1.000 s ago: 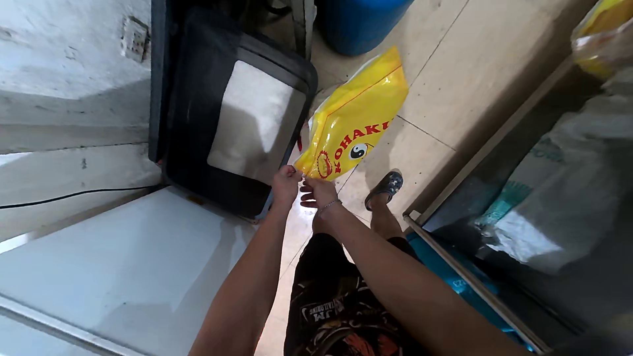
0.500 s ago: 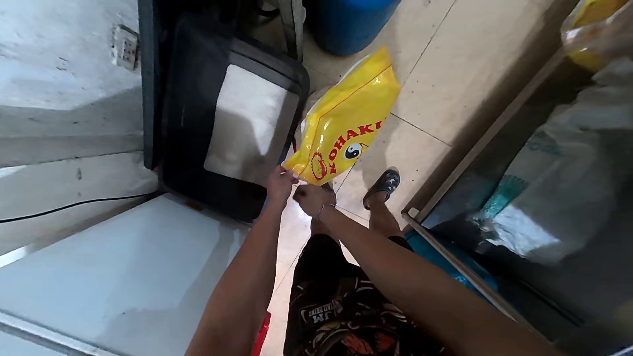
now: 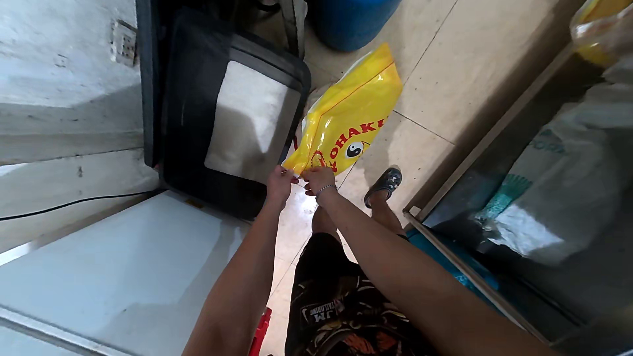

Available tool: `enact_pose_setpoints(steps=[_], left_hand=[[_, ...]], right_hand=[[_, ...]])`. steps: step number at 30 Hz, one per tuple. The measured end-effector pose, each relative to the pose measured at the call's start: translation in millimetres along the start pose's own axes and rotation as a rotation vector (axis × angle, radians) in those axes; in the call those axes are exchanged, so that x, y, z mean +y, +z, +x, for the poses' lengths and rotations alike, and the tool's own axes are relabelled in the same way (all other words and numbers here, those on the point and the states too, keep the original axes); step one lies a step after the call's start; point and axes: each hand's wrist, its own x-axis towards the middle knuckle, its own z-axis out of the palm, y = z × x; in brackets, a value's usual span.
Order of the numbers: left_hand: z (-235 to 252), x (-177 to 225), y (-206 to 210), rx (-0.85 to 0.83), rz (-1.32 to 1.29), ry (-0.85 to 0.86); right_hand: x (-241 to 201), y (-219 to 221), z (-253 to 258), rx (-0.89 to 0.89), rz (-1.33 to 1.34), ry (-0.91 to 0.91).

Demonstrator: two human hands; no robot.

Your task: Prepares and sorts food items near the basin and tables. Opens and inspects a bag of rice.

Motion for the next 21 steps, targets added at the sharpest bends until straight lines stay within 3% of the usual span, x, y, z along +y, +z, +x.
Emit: enact_pose_setpoints(steps=[9,17,21], left_hand=[[3,6,0,-0.009,-0.025,-0.107],[1,10,-4,-0.046,-0.018,-0.080],[0,6,-5,-0.112,0.012,0.017]], right_hand=[[1,5,-19,-0.028,0.220,0.086],[5,11,-13,0.039,0.206,0.033],[9,11,-8,0.100,0.189,-0.008]])
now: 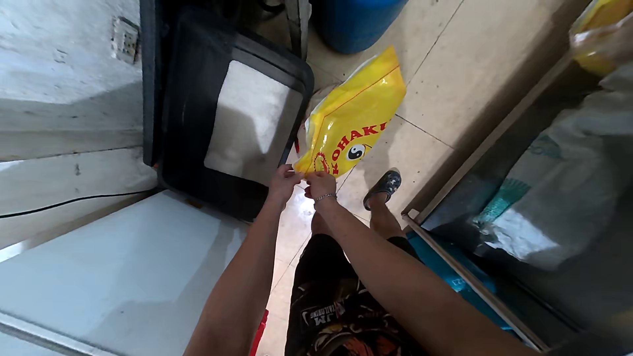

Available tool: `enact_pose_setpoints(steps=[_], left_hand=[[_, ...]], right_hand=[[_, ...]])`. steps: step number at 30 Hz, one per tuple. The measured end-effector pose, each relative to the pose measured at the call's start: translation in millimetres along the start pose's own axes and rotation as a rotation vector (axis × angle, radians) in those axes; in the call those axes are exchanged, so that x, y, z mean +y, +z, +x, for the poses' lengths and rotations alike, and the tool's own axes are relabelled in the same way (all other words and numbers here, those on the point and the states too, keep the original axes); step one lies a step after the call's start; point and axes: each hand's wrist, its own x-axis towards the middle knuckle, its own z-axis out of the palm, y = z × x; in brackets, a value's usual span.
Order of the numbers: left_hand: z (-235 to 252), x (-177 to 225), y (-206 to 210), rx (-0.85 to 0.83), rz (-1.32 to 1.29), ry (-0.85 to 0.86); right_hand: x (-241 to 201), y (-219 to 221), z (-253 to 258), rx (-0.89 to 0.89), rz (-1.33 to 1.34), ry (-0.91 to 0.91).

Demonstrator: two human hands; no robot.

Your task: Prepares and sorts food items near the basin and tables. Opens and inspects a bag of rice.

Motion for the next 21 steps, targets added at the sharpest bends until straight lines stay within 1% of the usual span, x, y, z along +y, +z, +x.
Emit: enact_pose_setpoints(steps=[3,6,8,12,15,21], left_hand=[[4,-5,7,0.071,0.030,0.069],[8,-9,9,0.101,0.055,0.063],[8,-10,9,0.094,0.044,0.052],[9,-8,3,0.063,0.021,0.011],[10,-6,1,0.029,-0.036,-0.034],[7,4,3,0.027,-0.089,-0.101]], right_hand=[[-4,4,0,-0.006,-0.022,0.018],[-7,3,1,0.004,-0.021,0.037],[-8,2,2,-0.001,0.021,0.051],[-12,-8,5,-0.088,0.109,0.088],[-11,-10,9,-0.122,0.134,0.101],[-10,-4,9,-0.075,0.027,0.027]])
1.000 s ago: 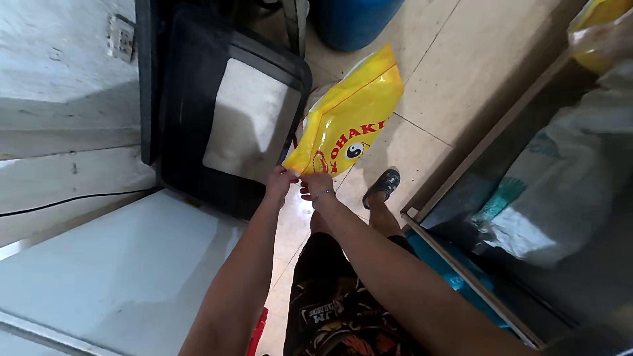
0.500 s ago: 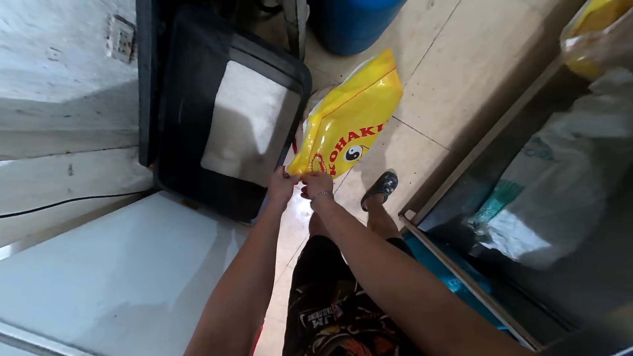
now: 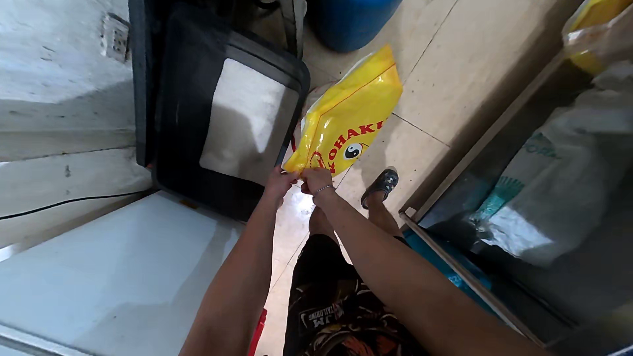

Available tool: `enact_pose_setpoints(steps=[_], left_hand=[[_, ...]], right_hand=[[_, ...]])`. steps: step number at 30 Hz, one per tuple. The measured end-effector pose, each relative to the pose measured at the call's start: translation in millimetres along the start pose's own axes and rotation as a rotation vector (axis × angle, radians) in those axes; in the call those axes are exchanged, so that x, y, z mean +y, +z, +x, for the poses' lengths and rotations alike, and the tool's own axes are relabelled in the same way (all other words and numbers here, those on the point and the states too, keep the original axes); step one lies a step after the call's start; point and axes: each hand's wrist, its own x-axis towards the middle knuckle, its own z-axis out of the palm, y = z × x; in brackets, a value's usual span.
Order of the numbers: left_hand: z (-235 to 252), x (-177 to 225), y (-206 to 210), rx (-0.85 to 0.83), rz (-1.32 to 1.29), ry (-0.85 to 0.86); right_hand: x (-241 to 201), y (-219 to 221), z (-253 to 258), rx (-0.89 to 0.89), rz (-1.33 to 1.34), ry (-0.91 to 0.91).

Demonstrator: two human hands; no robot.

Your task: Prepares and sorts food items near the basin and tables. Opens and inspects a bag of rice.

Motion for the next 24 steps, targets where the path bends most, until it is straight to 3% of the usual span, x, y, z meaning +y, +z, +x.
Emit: enact_pose_setpoints(steps=[12,16,24], left_hand=[[2,-13,-2,-0.006,-0.116,0.044],[-1,-17,-4,0.004,-0.140,0.048],[-5,-18,-1,0.046,-0.136,0.063]], right_hand=[[-14,-34,6,-0.203,-0.451,0.015],[-4,-29,1,-0.181,-0.330,-0.077],[-9,-8,-6,-0.058,-0.113,0.058]])
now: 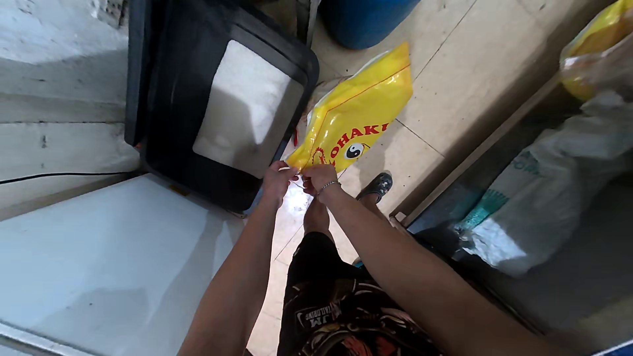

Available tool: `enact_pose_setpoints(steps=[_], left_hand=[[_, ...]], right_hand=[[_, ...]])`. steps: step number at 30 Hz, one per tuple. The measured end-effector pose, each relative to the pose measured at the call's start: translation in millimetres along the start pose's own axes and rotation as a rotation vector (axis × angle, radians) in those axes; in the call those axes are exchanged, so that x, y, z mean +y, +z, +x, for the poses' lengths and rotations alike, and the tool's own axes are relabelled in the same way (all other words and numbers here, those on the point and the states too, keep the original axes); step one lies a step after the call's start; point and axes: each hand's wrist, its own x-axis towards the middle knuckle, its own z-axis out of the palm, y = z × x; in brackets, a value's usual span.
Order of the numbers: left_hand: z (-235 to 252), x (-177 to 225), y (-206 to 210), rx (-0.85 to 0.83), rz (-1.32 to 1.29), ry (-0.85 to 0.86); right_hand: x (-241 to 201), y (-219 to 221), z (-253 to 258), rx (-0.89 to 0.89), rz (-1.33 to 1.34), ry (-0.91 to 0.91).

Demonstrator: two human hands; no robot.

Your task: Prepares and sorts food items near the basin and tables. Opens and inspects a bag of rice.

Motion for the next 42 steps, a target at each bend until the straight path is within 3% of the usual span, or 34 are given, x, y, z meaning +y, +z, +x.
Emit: enact_pose_setpoints(steps=[7,13,15,20,31,37,42], left_hand=[[1,-7,0,0.009,-0.011,-0.005],[-1,-1,2,-0.002,-0.076,-0.088],[0,-2,0,-0.028,-0.115,-0.091],[-7,-5,-3,-0.035,-0.081,0.011],[-10,-27,12,0.173,-0.166,0.089],[-32,-34,57,0.413,-0.269,0.164],[-37,-22,105,0.584,-0.287,0.289]], right_hand=[[3,6,3,0.024,0.119,0.024],[6,6,9,0.021,0.031,-0.022],[7,6,8,0.037,-0.125,-0.099],[12,-7,1,0.090,-0.655,-0.515],[-17,-36,-7,-0.064,-1.053,-0.929],[-73,-33,6,-0.274,-1.528,-0.889],[-101,-22,14,-0.292,-1.676,-0.839]])
